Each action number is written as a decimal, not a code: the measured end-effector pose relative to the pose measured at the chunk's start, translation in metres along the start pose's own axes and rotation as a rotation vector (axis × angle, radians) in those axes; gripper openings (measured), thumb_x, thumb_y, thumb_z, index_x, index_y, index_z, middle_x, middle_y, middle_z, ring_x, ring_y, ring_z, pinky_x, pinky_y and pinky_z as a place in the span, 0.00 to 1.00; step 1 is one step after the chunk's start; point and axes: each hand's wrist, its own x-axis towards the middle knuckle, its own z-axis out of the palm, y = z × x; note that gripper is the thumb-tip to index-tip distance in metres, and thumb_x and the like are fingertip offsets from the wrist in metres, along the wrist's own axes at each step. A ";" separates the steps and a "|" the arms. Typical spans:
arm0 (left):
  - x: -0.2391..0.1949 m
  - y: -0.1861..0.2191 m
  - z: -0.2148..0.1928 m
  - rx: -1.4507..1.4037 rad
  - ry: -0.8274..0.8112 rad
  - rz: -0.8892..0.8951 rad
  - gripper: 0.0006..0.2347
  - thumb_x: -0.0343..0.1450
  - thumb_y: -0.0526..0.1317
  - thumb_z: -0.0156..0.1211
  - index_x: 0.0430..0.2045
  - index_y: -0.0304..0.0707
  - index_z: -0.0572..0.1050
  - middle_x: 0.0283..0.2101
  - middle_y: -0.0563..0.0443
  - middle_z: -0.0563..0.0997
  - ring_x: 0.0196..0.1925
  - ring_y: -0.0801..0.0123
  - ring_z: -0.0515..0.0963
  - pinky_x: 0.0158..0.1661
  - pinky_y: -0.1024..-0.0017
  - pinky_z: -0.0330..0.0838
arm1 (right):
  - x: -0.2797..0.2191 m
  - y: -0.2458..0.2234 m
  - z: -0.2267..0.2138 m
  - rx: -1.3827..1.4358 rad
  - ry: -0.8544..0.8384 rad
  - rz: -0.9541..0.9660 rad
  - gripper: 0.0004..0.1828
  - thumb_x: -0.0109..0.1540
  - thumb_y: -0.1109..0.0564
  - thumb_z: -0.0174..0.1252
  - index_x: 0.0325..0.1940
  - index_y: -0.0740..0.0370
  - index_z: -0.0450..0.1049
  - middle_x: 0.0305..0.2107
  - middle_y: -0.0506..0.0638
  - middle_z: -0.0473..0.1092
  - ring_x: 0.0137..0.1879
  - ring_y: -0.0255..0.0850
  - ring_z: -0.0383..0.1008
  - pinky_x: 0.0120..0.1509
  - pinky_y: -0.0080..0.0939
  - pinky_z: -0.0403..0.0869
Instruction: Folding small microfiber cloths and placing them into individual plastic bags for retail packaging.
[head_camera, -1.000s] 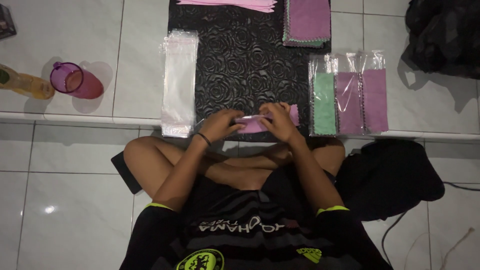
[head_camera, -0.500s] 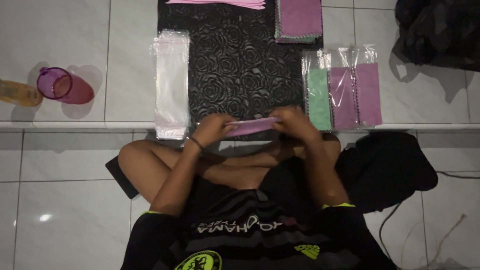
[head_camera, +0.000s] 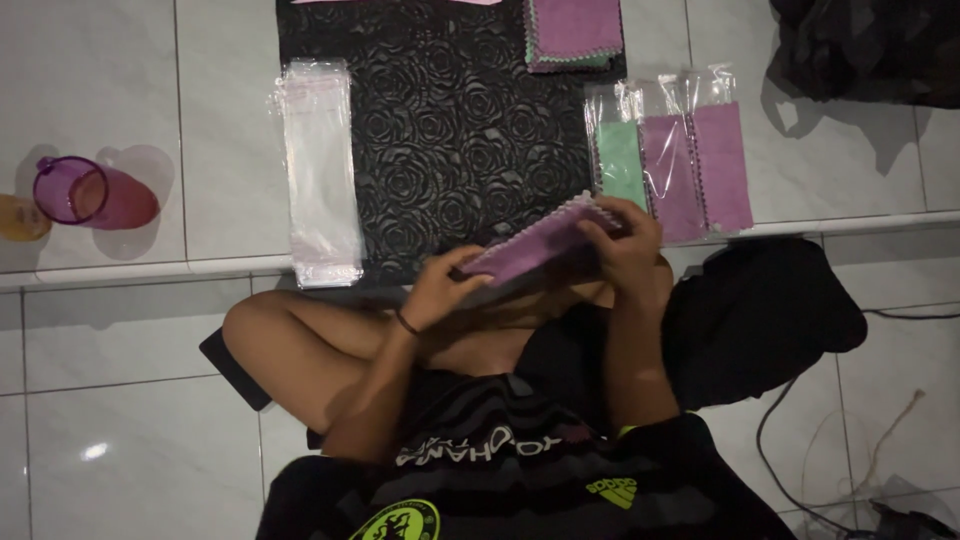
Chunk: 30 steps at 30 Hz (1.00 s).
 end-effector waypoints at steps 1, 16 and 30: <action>-0.002 0.001 0.003 -0.001 -0.001 -0.002 0.20 0.65 0.38 0.75 0.52 0.40 0.78 0.44 0.35 0.84 0.50 0.42 0.82 0.50 0.52 0.76 | -0.002 -0.006 0.001 -0.001 0.000 0.002 0.22 0.53 0.51 0.80 0.48 0.56 0.81 0.41 0.50 0.79 0.49 0.42 0.79 0.58 0.38 0.73; -0.010 0.000 0.018 -0.133 0.072 0.077 0.17 0.64 0.35 0.75 0.47 0.36 0.80 0.44 0.40 0.86 0.49 0.49 0.84 0.49 0.54 0.76 | -0.013 -0.045 0.010 0.044 0.027 -0.003 0.13 0.54 0.64 0.74 0.42 0.60 0.83 0.27 0.50 0.77 0.34 0.34 0.73 0.40 0.38 0.72; -0.011 -0.009 0.023 -0.151 0.094 0.131 0.18 0.63 0.34 0.77 0.46 0.32 0.79 0.42 0.36 0.85 0.48 0.47 0.83 0.47 0.53 0.77 | -0.024 -0.053 0.029 0.191 -0.117 -0.081 0.12 0.55 0.65 0.73 0.42 0.63 0.82 0.32 0.54 0.79 0.41 0.41 0.79 0.44 0.44 0.75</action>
